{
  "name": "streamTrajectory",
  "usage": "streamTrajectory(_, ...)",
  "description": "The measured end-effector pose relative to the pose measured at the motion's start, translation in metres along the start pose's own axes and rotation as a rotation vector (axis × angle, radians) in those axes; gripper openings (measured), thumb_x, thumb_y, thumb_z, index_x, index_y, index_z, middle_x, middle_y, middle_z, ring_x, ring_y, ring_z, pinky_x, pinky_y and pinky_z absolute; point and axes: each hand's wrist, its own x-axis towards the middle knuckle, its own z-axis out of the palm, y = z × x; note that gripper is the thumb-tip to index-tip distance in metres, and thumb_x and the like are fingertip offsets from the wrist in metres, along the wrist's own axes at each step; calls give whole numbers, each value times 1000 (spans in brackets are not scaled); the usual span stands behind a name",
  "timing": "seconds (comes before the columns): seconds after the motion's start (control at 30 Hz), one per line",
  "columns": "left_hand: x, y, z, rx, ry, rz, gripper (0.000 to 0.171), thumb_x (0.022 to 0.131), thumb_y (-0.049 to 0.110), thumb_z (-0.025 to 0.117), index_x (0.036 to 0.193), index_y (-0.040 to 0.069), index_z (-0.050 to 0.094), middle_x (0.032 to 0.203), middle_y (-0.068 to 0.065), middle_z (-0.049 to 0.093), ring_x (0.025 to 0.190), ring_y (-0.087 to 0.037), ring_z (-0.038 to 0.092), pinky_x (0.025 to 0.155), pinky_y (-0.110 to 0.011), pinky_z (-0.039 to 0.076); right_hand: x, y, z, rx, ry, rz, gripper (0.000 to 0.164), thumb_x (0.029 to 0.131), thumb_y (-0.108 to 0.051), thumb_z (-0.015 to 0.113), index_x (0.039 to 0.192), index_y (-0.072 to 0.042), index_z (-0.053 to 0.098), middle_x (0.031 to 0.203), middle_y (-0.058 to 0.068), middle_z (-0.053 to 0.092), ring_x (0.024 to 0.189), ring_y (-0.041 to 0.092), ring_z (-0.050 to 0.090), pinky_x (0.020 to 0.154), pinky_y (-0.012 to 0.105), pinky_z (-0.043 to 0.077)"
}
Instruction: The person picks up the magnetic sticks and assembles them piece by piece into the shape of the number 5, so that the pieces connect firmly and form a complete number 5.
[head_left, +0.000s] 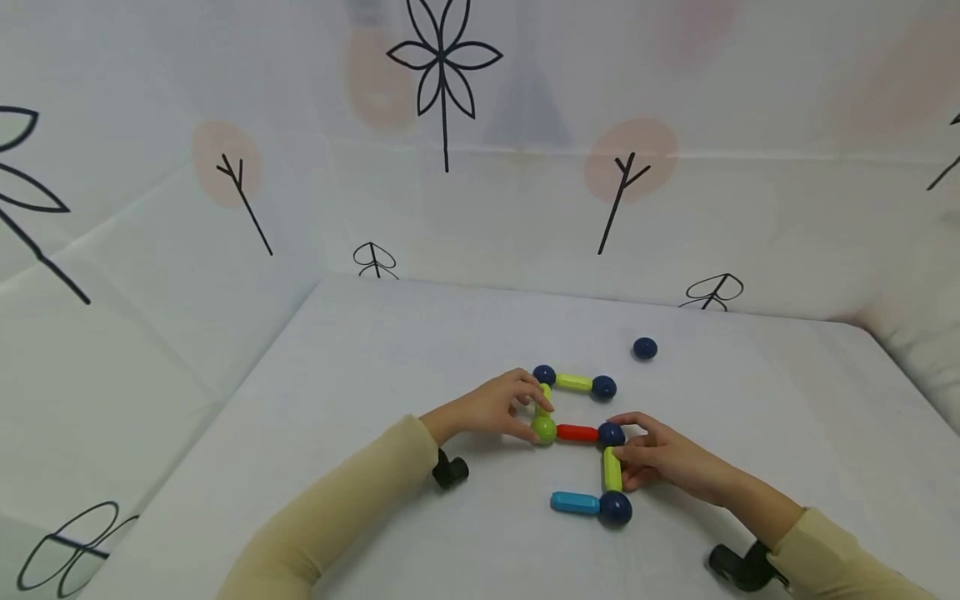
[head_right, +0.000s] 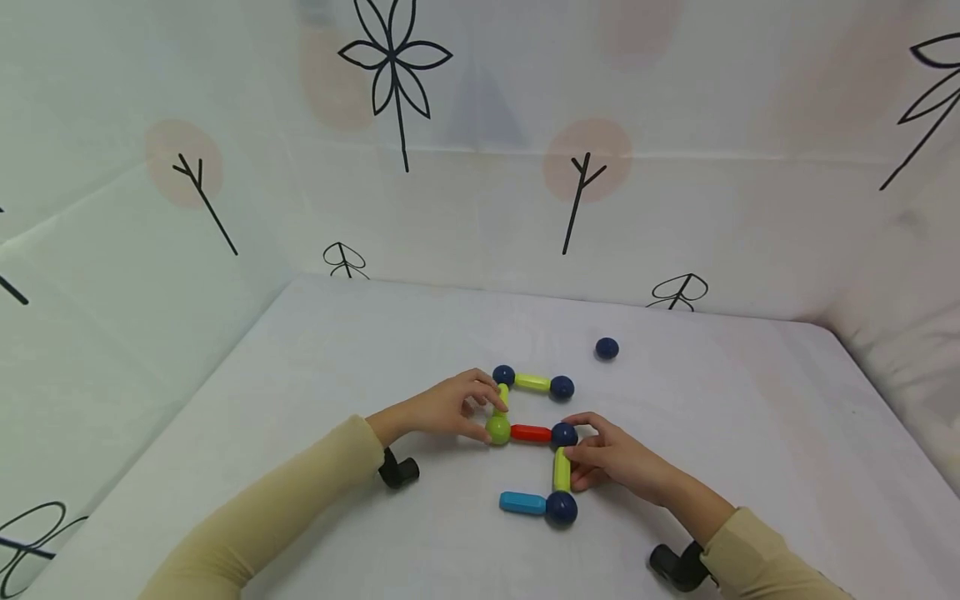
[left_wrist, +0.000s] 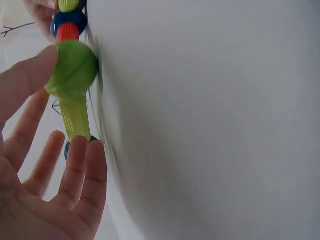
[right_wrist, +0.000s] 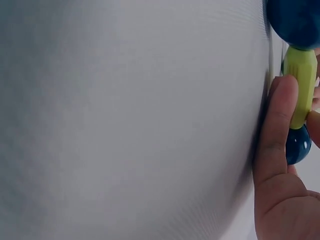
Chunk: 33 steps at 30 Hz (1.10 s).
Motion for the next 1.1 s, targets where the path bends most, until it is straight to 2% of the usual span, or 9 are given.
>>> streamTrajectory(0.1, 4, -3, -6, 63, -29, 14, 38, 83, 16, 83, 120, 16, 71, 147, -3, 45, 133, -22, 44, 106, -32, 40, 1, -1, -4, -25, 15, -1, 62, 102, -16, 58, 147, 6, 22, 94, 12, 63, 79, 24, 66, 76, 31, 58)
streamTrajectory(0.23, 8, -7, -10, 117, -68, 49, 37, 84, 18, 83, 119, 17, 72, 150, -3, 45, 141, -24, 35, 117, -40, 26, 1, -1, -11, -73, 47, -13, 61, 99, -13, 59, 146, 8, 25, 96, 12, 66, 83, 25, 66, 77, 33, 59)
streamTrajectory(0.6, 13, -12, -11, 77, -87, 40, 35, 83, 16, 83, 117, 18, 73, 149, 0, 45, 141, -21, 36, 117, -36, 25, 6, -9, -40, -324, 300, -70, 50, 98, -15, 63, 138, 8, 45, 95, 9, 64, 84, 24, 64, 74, 29, 56)
streamTrajectory(0.87, 13, -12, -12, 82, -91, 30, 35, 83, 17, 83, 117, 18, 73, 148, 1, 45, 140, -20, 36, 116, -36, 26, 20, -16, -60, -375, 412, -117, 47, 98, -14, 63, 135, 10, 46, 99, 14, 63, 81, 22, 66, 71, 23, 55)
streamTrajectory(1.1, 13, -13, -13, 67, -100, 38, 36, 84, 16, 82, 118, 16, 72, 149, 0, 44, 140, -21, 36, 116, -36, 26, 32, -14, -79, -434, 503, -148, 46, 97, -14, 65, 132, 11, 49, 103, 19, 63, 81, 20, 63, 68, 23, 54)
